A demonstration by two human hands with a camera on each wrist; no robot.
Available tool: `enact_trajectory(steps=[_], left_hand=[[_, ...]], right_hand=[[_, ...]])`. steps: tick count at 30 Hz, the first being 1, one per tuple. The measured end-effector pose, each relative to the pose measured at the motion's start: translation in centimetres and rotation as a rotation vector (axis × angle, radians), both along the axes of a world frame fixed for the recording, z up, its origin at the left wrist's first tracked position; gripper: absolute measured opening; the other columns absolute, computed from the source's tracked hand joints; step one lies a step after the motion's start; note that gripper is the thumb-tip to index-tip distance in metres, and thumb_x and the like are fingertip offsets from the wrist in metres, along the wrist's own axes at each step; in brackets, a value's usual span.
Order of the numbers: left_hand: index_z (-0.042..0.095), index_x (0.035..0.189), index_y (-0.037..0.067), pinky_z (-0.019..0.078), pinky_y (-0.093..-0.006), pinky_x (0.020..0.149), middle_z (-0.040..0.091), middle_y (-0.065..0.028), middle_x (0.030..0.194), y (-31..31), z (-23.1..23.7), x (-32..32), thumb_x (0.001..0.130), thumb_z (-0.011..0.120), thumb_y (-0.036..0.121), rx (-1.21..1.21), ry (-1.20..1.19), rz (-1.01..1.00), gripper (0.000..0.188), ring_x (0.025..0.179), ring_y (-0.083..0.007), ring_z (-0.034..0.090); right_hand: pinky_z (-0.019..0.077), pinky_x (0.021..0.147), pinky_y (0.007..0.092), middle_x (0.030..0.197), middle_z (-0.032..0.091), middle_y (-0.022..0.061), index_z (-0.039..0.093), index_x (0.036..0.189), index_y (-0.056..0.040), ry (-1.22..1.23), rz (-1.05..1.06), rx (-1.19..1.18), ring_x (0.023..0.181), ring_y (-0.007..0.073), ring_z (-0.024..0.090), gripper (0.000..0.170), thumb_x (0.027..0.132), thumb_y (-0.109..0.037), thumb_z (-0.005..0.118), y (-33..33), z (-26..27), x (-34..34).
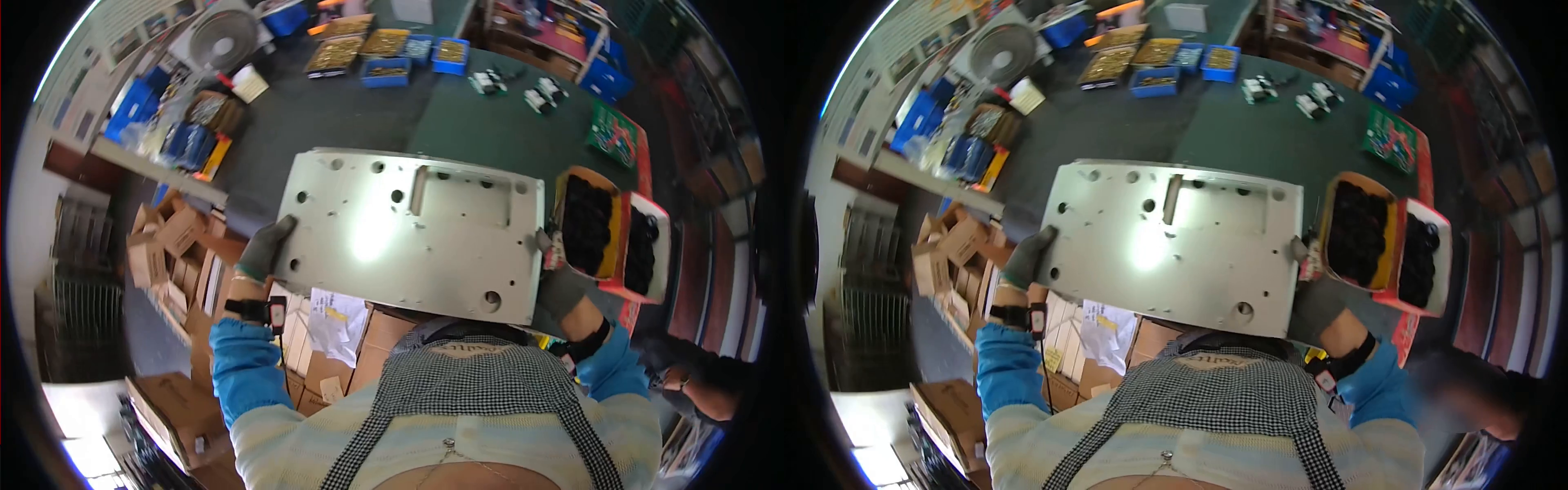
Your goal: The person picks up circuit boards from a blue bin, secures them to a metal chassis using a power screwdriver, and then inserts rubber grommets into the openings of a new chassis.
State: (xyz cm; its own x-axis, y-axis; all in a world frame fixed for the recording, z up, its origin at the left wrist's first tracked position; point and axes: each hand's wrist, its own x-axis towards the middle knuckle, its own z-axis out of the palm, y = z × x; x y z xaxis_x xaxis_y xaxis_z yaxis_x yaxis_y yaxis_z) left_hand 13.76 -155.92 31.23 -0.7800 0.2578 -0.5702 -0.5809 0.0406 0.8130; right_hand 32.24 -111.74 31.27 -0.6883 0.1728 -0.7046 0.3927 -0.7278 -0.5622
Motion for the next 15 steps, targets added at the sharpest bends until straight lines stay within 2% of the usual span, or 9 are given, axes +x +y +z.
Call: enact_trajectory(steps=[2, 4, 6, 7, 10, 13, 15], left_hand=[[0.058, 0.114, -0.005, 0.0548, -0.0307, 0.073, 0.067, -0.0122, 0.098, 0.3, 1.0, 0.6, 0.09, 0.062, 0.032, -0.053, 0.041, 0.015, 0.044, 0.081, -0.0202, 0.067], [0.059, 0.113, -0.006, 0.0548, -0.0309, 0.073, 0.067, -0.0124, 0.098, -0.3, 1.0, 1.1, 0.09, 0.062, 0.031, -0.042, 0.032, 0.015, 0.044, 0.081, -0.0206, 0.067], [0.058, 0.114, -0.007, 0.0548, -0.0312, 0.073, 0.067, -0.0127, 0.098, 0.4, 1.3, 1.3, 0.09, 0.062, 0.029, 0.006, 0.024, -0.003, 0.044, 0.081, -0.0211, 0.067], [0.057, 0.115, -0.008, 0.0548, -0.0309, 0.073, 0.067, -0.0133, 0.098, 1.2, 1.5, 1.7, 0.089, 0.063, 0.029, 0.041, -0.003, -0.003, 0.045, 0.081, -0.0209, 0.067], [0.056, 0.116, -0.009, 0.0547, -0.03, 0.072, 0.066, -0.0146, 0.099, 3.6, 2.2, 2.1, 0.089, 0.064, 0.027, 0.1, -0.027, -0.017, 0.046, 0.081, -0.0202, 0.067], [0.056, 0.115, -0.01, 0.0538, -0.0282, 0.07, 0.066, -0.0136, 0.097, 6.3, 2.3, 3.4, 0.089, 0.064, 0.027, 0.036, 0.018, -0.029, 0.046, 0.079, -0.0178, 0.066], [0.058, 0.113, -0.009, 0.0532, -0.0276, 0.069, 0.066, -0.0117, 0.096, 7.5, 1.1, 3.0, 0.09, 0.064, 0.029, -0.016, 0.091, -0.059, 0.045, 0.077, -0.0164, 0.065]], right_hand=[[0.057, 0.072, 0.0436, 0.107, 0.063, 0.0151, 0.054, 0.122, -0.0065, 0.115, -0.035, -0.12, 0.085, 0.0297, 0.066, 0.045, 0.085, -0.032, 0.061, 1.2, -3.0, 0.6], [0.057, 0.073, 0.0424, 0.106, 0.062, 0.0152, 0.053, 0.122, -0.0057, 0.126, 0.049, -0.041, 0.087, 0.0293, 0.065, 0.045, 0.084, -0.028, 0.063, 2.6, -4.3, 0.8], [0.0571, 0.073, 0.0416, 0.105, 0.062, 0.0156, 0.054, 0.121, -0.0055, 0.182, 0.09, -0.003, 0.087, 0.029, 0.066, 0.045, 0.083, -0.028, 0.063, 2.4, -0.8, 1.9], [0.0568, 0.075, 0.0429, 0.104, 0.062, 0.0167, 0.052, 0.123, -0.0039, 0.116, -0.011, -0.074, 0.087, 0.0306, 0.066, 0.051, 0.085, -0.037, 0.061, 3.5, -1.7, 2.5], [0.056, 0.079, 0.0432, 0.108, 0.061, 0.0184, 0.05, 0.126, -0.0022, 0.177, -0.113, -0.213, 0.091, 0.0311, 0.065, 0.062, 0.087, -0.05, 0.054, 5.3, 0.5, 3.6], [0.0509, 0.089, 0.0378, 0.121, 0.055, 0.0162, 0.046, 0.131, -0.0026, 0.256, 0.05, -0.166, 0.104, 0.0241, 0.061, 0.061, 0.094, -0.051, 0.042, 8.6, -2.3, 4.9], [0.0462, 0.093, 0.0323, 0.118, 0.056, 0.0107, 0.047, 0.131, -0.0032, 0.323, 0.122, 0.214, 0.106, 0.0195, 0.059, 0.051, 0.096, -0.041, 0.043, 12.5, -4.9, 5.5]])
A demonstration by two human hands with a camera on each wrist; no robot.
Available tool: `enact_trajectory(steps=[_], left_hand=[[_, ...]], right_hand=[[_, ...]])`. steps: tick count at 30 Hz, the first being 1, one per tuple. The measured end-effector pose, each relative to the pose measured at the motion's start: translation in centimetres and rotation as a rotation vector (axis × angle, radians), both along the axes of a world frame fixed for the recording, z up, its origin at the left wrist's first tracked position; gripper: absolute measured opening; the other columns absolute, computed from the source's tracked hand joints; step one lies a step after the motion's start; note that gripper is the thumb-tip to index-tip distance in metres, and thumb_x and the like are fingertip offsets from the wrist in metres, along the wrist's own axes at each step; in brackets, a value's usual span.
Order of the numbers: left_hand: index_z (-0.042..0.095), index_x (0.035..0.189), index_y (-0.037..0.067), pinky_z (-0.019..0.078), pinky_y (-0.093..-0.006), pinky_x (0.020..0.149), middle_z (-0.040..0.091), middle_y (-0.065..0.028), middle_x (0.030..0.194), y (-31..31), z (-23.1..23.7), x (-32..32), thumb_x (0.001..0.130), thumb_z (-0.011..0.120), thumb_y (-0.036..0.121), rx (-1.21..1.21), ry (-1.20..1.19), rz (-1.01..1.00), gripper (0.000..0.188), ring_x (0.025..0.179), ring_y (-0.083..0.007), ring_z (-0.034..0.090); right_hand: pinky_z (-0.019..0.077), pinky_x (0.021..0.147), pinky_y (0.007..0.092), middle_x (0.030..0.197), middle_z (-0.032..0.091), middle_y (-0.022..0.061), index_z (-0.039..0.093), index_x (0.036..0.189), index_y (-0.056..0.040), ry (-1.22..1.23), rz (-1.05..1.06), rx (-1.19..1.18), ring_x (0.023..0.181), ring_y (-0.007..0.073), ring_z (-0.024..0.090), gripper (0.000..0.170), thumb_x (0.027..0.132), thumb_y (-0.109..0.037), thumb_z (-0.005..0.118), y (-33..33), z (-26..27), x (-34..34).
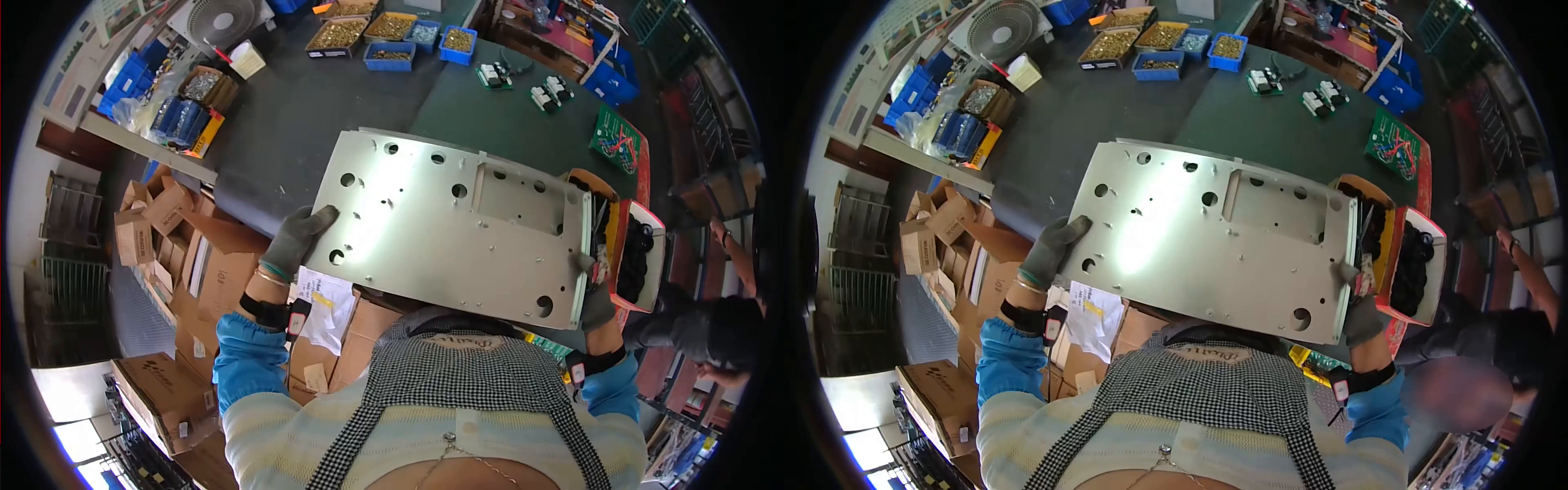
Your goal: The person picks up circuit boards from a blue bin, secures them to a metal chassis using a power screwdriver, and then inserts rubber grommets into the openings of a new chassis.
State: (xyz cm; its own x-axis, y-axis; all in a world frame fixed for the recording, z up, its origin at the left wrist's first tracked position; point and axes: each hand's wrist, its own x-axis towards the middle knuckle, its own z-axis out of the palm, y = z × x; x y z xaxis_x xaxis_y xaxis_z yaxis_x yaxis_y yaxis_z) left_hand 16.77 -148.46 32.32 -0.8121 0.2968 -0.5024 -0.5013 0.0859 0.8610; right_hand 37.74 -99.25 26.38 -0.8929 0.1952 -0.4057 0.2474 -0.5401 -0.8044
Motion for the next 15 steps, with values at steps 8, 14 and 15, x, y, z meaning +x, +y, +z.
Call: enact_trajectory(steps=[8, 14, 15], left_hand=[[0.051, 0.127, -0.001, 0.0475, -0.0383, 0.088, 0.056, -0.0201, 0.122, 2.0, 3.9, 2.3, 0.082, 0.068, 0.033, -1.168, 1.02, -0.174, 0.059, 0.105, -0.0312, 0.06], [0.048, 0.129, -0.002, 0.0455, -0.0381, 0.091, 0.056, -0.0134, 0.124, -0.5, 0.6, 5.9, 0.082, 0.068, 0.023, -0.628, 0.764, 0.266, 0.057, 0.106, -0.0321, 0.057], [0.047, 0.129, -0.003, 0.0456, -0.0374, 0.09, 0.056, -0.0114, 0.123, -1.7, -0.4, 6.8, 0.082, 0.068, 0.021, -0.434, 0.655, 0.424, 0.056, 0.104, -0.0311, 0.058]], right_hand=[[0.0402, 0.062, 0.0177, 0.086, 0.058, -0.0023, 0.059, 0.112, -0.0068, 0.022, 0.202, 0.882, 0.071, 0.0047, 0.053, 0.023, 0.096, -0.018, 0.046, 5.2, 6.2, -0.7], [0.0349, 0.05, 0.0183, 0.068, 0.046, -0.0052, 0.055, 0.09, -0.0098, -0.011, 0.077, 0.506, 0.059, 0.0012, 0.043, 0.017, 0.099, -0.021, 0.045, 0.9, 10.2, -4.3], [0.0353, 0.048, 0.019, 0.066, 0.046, -0.0051, 0.055, 0.092, -0.0096, 0.04, 0.139, 0.573, 0.056, 0.0022, 0.043, 0.018, 0.099, -0.022, 0.044, 1.6, 9.5, -5.0]])
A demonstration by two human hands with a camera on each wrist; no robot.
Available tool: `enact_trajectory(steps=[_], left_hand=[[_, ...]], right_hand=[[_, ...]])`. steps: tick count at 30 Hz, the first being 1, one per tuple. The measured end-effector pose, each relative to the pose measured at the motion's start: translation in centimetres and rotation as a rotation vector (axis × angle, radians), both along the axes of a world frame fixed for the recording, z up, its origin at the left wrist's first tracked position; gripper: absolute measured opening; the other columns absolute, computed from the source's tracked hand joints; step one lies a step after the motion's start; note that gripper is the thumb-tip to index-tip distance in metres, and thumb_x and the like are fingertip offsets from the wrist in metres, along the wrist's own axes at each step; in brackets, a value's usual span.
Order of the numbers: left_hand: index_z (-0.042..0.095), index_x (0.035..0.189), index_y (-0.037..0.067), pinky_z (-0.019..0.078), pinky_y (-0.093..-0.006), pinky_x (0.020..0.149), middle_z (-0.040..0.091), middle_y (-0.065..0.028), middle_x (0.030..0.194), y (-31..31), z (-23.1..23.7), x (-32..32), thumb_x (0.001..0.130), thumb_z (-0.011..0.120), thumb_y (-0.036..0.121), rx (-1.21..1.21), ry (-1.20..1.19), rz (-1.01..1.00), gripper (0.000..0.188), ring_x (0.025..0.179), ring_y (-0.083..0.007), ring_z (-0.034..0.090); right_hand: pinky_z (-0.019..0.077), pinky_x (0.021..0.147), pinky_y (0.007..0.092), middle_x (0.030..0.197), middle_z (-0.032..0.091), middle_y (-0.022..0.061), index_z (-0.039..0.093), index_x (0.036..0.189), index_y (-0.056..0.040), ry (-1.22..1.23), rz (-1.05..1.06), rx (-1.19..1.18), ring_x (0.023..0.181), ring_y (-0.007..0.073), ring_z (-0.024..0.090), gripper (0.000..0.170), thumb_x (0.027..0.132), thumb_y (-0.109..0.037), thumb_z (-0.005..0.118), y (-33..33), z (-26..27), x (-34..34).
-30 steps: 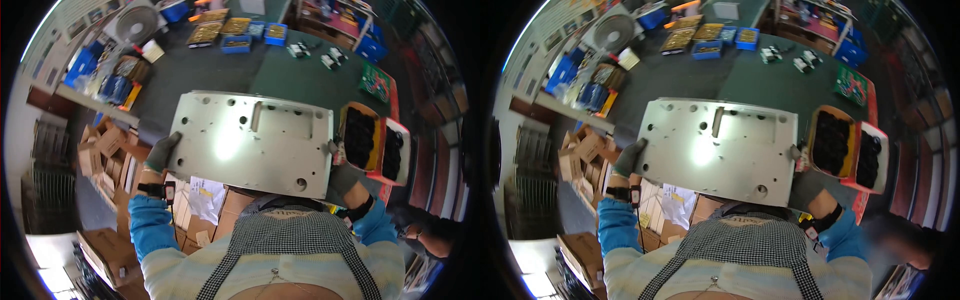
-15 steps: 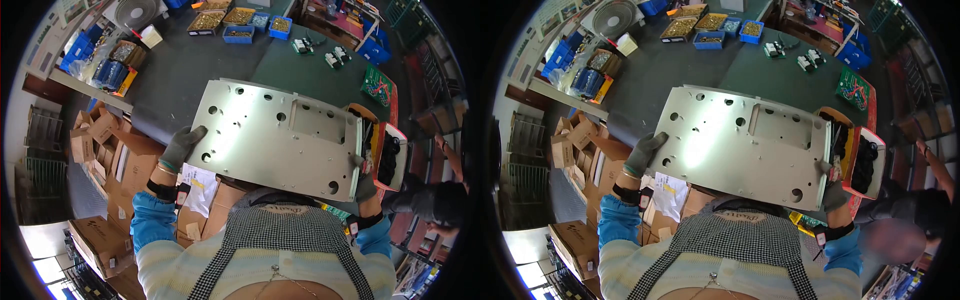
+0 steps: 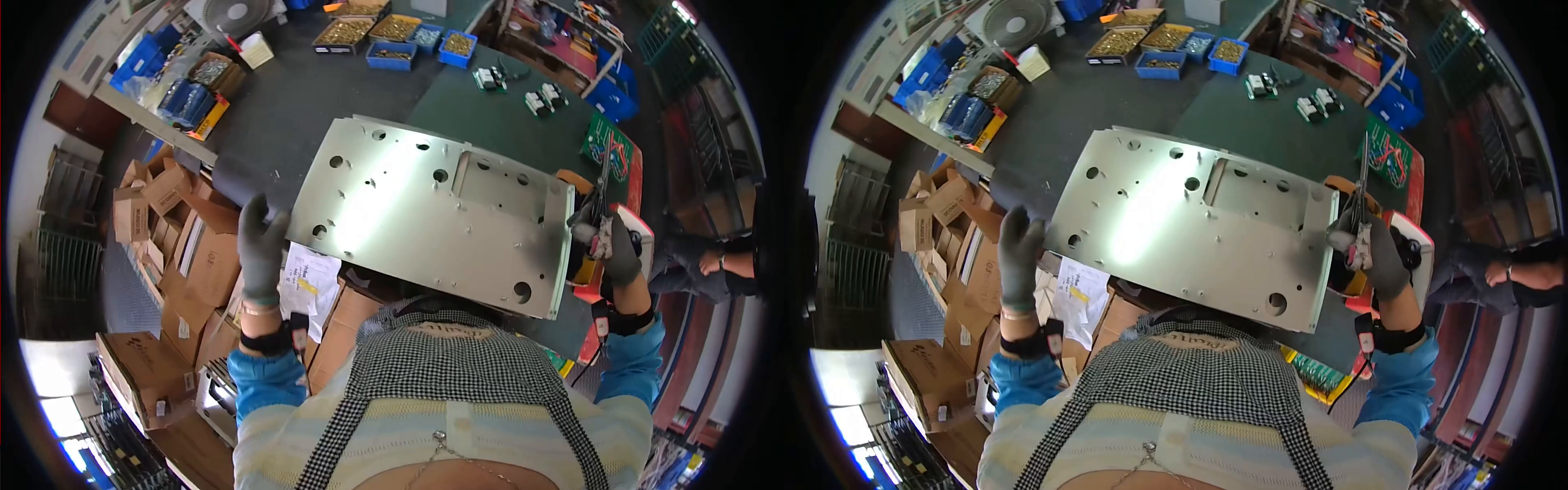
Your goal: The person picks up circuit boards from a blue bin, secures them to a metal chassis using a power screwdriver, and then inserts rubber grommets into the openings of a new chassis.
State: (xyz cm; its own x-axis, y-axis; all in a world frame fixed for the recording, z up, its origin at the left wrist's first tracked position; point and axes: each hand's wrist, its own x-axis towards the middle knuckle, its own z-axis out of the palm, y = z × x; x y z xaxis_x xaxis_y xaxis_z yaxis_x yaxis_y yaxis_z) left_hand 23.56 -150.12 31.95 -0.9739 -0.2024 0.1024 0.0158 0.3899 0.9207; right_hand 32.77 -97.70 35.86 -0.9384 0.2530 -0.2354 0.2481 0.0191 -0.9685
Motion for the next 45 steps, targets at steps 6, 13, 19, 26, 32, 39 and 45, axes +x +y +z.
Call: enact_trajectory(steps=[6, 13, 19, 26, 32, 39, 45], left_hand=[[0.055, 0.12, -0.001, 0.0506, -0.041, 0.088, 0.062, -0.0164, 0.112, 0.7, -3.7, 7.1, 0.092, 0.06, 0.027, 1.088, -0.631, -0.266, 0.04, 0.103, -0.0277, 0.06], [0.054, 0.121, -0.001, 0.0478, -0.0446, 0.095, 0.06, -0.0181, 0.118, 9.0, -0.3, 8.2, 0.09, 0.063, 0.025, 1.197, -0.779, -0.357, 0.042, 0.11, -0.0319, 0.058], [0.046, 0.128, -0.001, 0.0421, -0.0421, 0.104, 0.054, -0.0159, 0.128, 11.2, 2.2, 6.8, 0.091, 0.06, 0.013, 1.454, -0.394, -0.383, 0.042, 0.119, -0.0303, 0.053], [0.046, 0.129, 0.0, 0.0419, -0.0415, 0.106, 0.055, -0.014, 0.128, 11.6, 2.3, 4.6, 0.086, 0.056, 0.006, 1.512, -0.412, -0.453, 0.045, 0.122, -0.0293, 0.051], [0.049, 0.125, -0.001, 0.0475, -0.039, 0.098, 0.057, -0.0124, 0.127, 7.4, 4.1, 2.7, 0.092, 0.054, 0.014, 1.568, 0.027, -0.467, 0.037, 0.118, -0.0242, 0.054], [0.042, 0.13, -0.004, 0.0492, -0.034, 0.094, 0.053, -0.0134, 0.13, 2.0, 3.2, 3.3, 0.096, 0.05, 0.016, 1.481, 0.393, -0.403, 0.04, 0.116, -0.0198, 0.052], [0.046, 0.129, -0.002, 0.0534, -0.041, 0.088, 0.058, -0.0137, 0.125, -4.0, -2.1, 9.0, 0.096, 0.054, 0.018, 1.722, 0.386, -0.357, 0.039, 0.113, -0.0248, 0.056]], right_hand=[[0.0359, 0.042, 0.0215, 0.06, 0.046, -0.0045, 0.056, 0.097, -0.0084, 0.063, 0.356, 0.161, 0.045, 0.006, 0.043, 0.019, 0.099, -0.023, 0.043, 0.6, -0.8, -6.0], [0.0363, 0.045, 0.0211, 0.059, 0.046, -0.0011, 0.054, 0.093, -0.0062, 0.071, 0.738, 0.153, 0.048, 0.0075, 0.045, 0.02, 0.098, -0.022, 0.043, -0.9, -3.5, -15.8], [0.0406, 0.059, 0.0208, 0.083, 0.056, -0.0008, 0.055, 0.112, -0.0023, 0.359, 0.572, 0.021, 0.069, 0.0054, 0.051, 0.025, 0.097, -0.021, 0.047, 1.5, 4.0, -13.3], [0.0349, 0.055, 0.021, 0.072, 0.048, -0.0041, 0.051, 0.095, -0.005, 0.43, 0.535, 0.241, 0.06, 0.0038, 0.044, 0.017, 0.097, -0.022, 0.049, 9.9, 2.8, -8.8], [0.0419, 0.049, 0.0217, 0.069, 0.053, -0.0017, 0.056, 0.092, -0.0044, 0.105, 0.545, 0.24, 0.055, 0.005, 0.052, 0.018, 0.095, -0.022, 0.053, 10.0, 2.4, -2.6], [0.0517, 0.066, 0.0353, 0.082, 0.067, 0.0115, 0.064, 0.098, -0.0031, -0.088, 1.072, 1.264, 0.072, 0.022, 0.066, 0.023, 0.083, -0.019, 0.058, -0.7, 2.1, -3.9], [0.0499, 0.056, 0.0393, 0.074, 0.065, 0.0116, 0.067, 0.086, -0.0048, -0.395, 1.389, 1.274, 0.063, 0.0264, 0.064, 0.019, 0.077, -0.018, 0.057, -8.5, 0.8, -9.8]])
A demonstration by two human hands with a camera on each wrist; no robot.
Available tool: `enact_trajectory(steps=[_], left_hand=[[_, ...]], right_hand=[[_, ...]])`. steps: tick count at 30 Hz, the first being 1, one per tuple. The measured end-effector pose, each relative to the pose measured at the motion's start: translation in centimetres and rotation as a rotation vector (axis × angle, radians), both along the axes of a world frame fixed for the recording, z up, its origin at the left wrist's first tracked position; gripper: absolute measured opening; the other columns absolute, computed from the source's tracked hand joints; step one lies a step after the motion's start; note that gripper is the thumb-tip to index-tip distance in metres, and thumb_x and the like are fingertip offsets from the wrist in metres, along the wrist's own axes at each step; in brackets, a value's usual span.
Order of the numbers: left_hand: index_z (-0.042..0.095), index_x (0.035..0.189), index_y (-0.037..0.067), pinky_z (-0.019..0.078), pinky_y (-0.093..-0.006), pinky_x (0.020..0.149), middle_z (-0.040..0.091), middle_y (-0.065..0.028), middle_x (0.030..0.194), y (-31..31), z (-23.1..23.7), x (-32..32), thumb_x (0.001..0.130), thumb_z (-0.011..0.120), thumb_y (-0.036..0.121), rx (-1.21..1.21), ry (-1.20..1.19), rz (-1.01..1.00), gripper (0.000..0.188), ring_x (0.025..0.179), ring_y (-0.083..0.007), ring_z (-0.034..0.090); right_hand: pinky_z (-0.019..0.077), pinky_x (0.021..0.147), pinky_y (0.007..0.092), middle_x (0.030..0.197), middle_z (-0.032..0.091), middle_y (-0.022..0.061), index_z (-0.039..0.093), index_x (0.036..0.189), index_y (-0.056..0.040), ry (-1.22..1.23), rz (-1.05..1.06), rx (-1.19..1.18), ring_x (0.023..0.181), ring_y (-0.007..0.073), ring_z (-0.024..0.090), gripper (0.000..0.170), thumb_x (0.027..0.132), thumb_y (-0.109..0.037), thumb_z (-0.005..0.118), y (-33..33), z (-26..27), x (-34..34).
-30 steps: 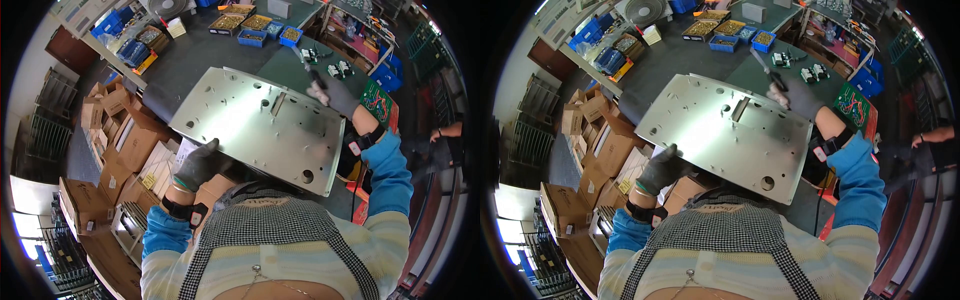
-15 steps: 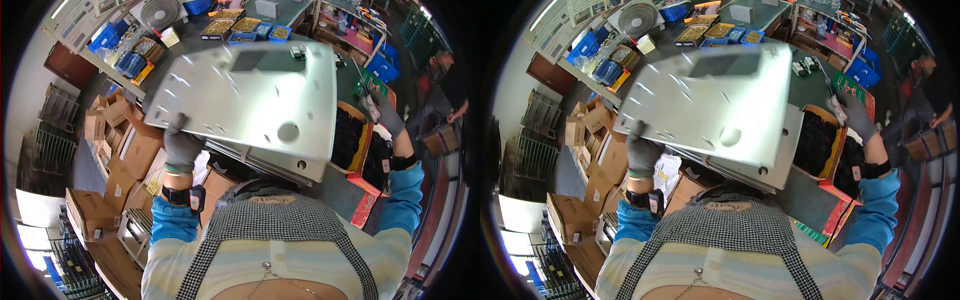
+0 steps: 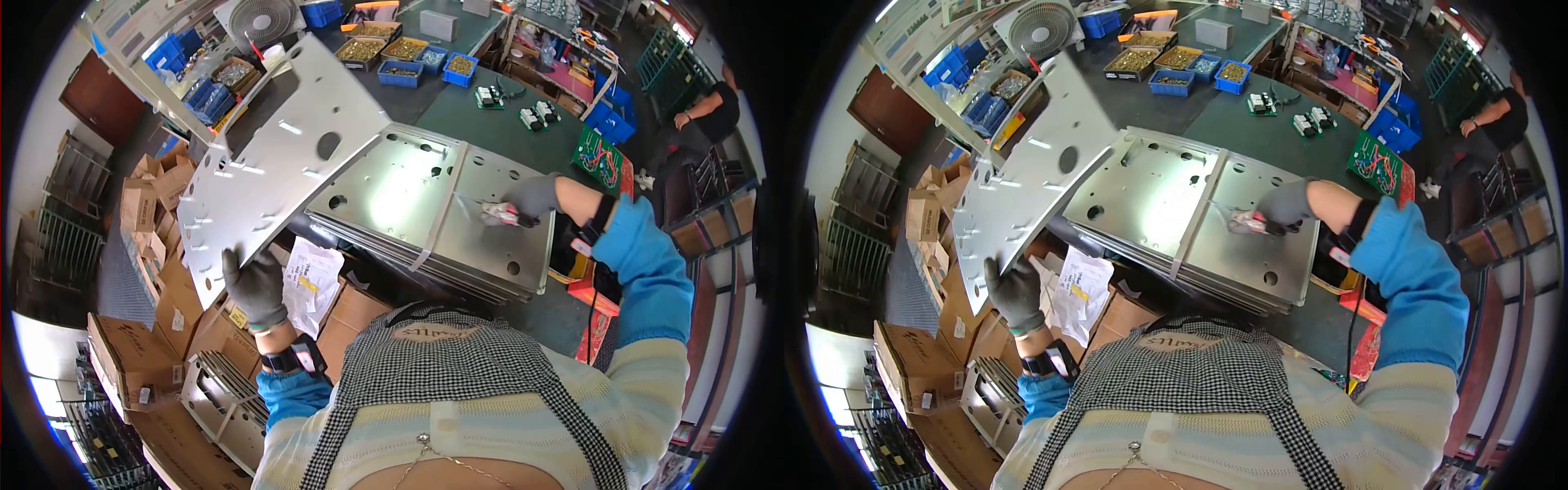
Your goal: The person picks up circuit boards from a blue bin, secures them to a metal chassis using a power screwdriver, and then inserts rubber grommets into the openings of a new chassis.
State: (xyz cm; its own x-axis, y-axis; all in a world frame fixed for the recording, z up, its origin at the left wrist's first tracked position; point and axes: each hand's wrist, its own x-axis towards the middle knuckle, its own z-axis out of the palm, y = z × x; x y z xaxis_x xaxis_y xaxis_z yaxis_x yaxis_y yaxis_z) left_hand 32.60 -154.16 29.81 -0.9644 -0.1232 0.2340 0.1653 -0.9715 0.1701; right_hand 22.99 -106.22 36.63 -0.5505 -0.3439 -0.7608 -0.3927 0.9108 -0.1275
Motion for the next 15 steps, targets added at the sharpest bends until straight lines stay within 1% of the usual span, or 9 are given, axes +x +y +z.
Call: enact_trajectory(steps=[1, 3, 5, 7, 8, 10, 12, 14, 15], left_hand=[[0.046, 0.128, -0.002, 0.0537, -0.0418, 0.088, 0.057, -0.015, 0.127, -1.4, -1.2, 0.8, 0.096, 0.053, 0.018, 0.031, 0.02, -0.016, 0.039, 0.116, -0.0261, 0.055], [0.046, 0.128, -0.003, 0.0518, -0.0363, 0.091, 0.057, -0.0163, 0.127, -3.2, -1.7, 2.6, 0.093, 0.057, 0.015, 0.063, 0.01, -0.044, 0.041, 0.111, -0.0235, 0.057], [0.045, 0.13, -0.004, 0.0502, -0.0363, 0.094, 0.055, -0.0175, 0.128, -3.8, -1.1, 4.1, 0.091, 0.059, 0.012, 0.147, -0.054, 0.031, 0.044, 0.113, -0.0249, 0.056], [0.043, 0.131, -0.006, 0.0493, -0.0362, 0.096, 0.054, -0.0179, 0.13, -5.7, -2.4, 4.8, 0.09, 0.059, 0.01, 0.177, -0.068, 0.074, 0.046, 0.115, -0.0258, 0.055], [0.043, 0.13, -0.006, 0.0493, -0.0363, 0.096, 0.054, -0.0181, 0.13, -6.5, -3.0, 5.1, 0.09, 0.059, 0.01, 0.197, -0.07, 0.078, 0.046, 0.115, -0.026, 0.055], [0.043, 0.13, -0.008, 0.0492, -0.0361, 0.096, 0.055, -0.0194, 0.127, -7.2, -3.4, 5.1, 0.09, 0.06, 0.009, 0.224, -0.098, 0.092, 0.047, 0.113, -0.0266, 0.056], [0.043, 0.129, -0.009, 0.0493, -0.036, 0.095, 0.057, -0.02, 0.125, -8.2, -4.4, 4.7, 0.089, 0.061, 0.009, 0.201, -0.106, 0.089, 0.047, 0.111, -0.0269, 0.058], [0.044, 0.127, -0.01, 0.0494, -0.0359, 0.095, 0.058, -0.0204, 0.123, -9.2, -5.4, 3.9, 0.089, 0.062, 0.009, 0.184, -0.087, 0.061, 0.047, 0.108, -0.0273, 0.059], [0.044, 0.127, -0.01, 0.0493, -0.0359, 0.095, 0.058, -0.0204, 0.122, -9.5, -6.1, 3.6, 0.088, 0.062, 0.009, 0.182, -0.067, 0.028, 0.047, 0.107, -0.0274, 0.059]], right_hand=[[0.0492, 0.053, 0.04, 0.072, 0.065, 0.0113, 0.067, 0.083, -0.0053, -0.085, -0.09, -0.022, 0.061, 0.0267, 0.063, 0.017, 0.077, -0.018, 0.057, -1.5, 0.6, -0.1], [0.0476, 0.051, 0.0402, 0.073, 0.065, 0.0111, 0.067, 0.08, -0.0059, 0.013, -0.055, -0.114, 0.058, 0.0257, 0.062, 0.017, 0.077, -0.018, 0.056, -1.5, -2.5, -1.8], [0.0465, 0.049, 0.0399, 0.073, 0.065, 0.0102, 0.068, 0.078, -0.0063, 0.085, -0.027, -0.224, 0.057, 0.0242, 0.061, 0.017, 0.079, -0.019, 0.056, -0.2, -5.0, -2.7], [0.0458, 0.048, 0.039, 0.072, 0.065, 0.0087, 0.068, 0.078, -0.0066, 0.132, -0.008, -0.353, 0.056, 0.0222, 0.06, 0.019, 0.083, -0.02, 0.056, 1.7, -6.2, -2.2], [0.0465, 0.052, 0.0368, 0.068, 0.064, 0.0082, 0.067, 0.078, -0.0075, -0.063, -0.363, -0.551, 0.056, 0.0204, 0.06, 0.025, 0.09, -0.024, 0.053, 1.3, -4.1, -1.0], [0.0469, 0.055, 0.035, 0.064, 0.062, 0.007, 0.066, 0.077, -0.0078, -0.05, -0.695, -0.811, 0.056, 0.0189, 0.059, 0.03, 0.094, -0.029, 0.052, 0.2, -2.4, 1.0], [0.0458, 0.052, 0.0302, 0.072, 0.065, 0.0076, 0.063, 0.083, -0.0054, -0.031, -0.913, -0.853, 0.052, 0.0145, 0.056, 0.031, 0.092, -0.035, 0.057, 1.0, -1.2, 1.4], [0.0458, 0.05, 0.032, 0.075, 0.064, 0.0099, 0.06, 0.086, -0.0035, 0.664, -0.099, -0.58, 0.049, 0.0179, 0.056, 0.036, 0.085, -0.039, 0.069, 2.8, 0.5, 2.2], [0.0473, 0.058, 0.0366, 0.073, 0.061, 0.0133, 0.059, 0.085, -0.0035, 0.452, -0.433, -0.374, 0.064, 0.0258, 0.063, 0.037, 0.082, -0.038, 0.072, 0.7, 4.9, 4.2]])
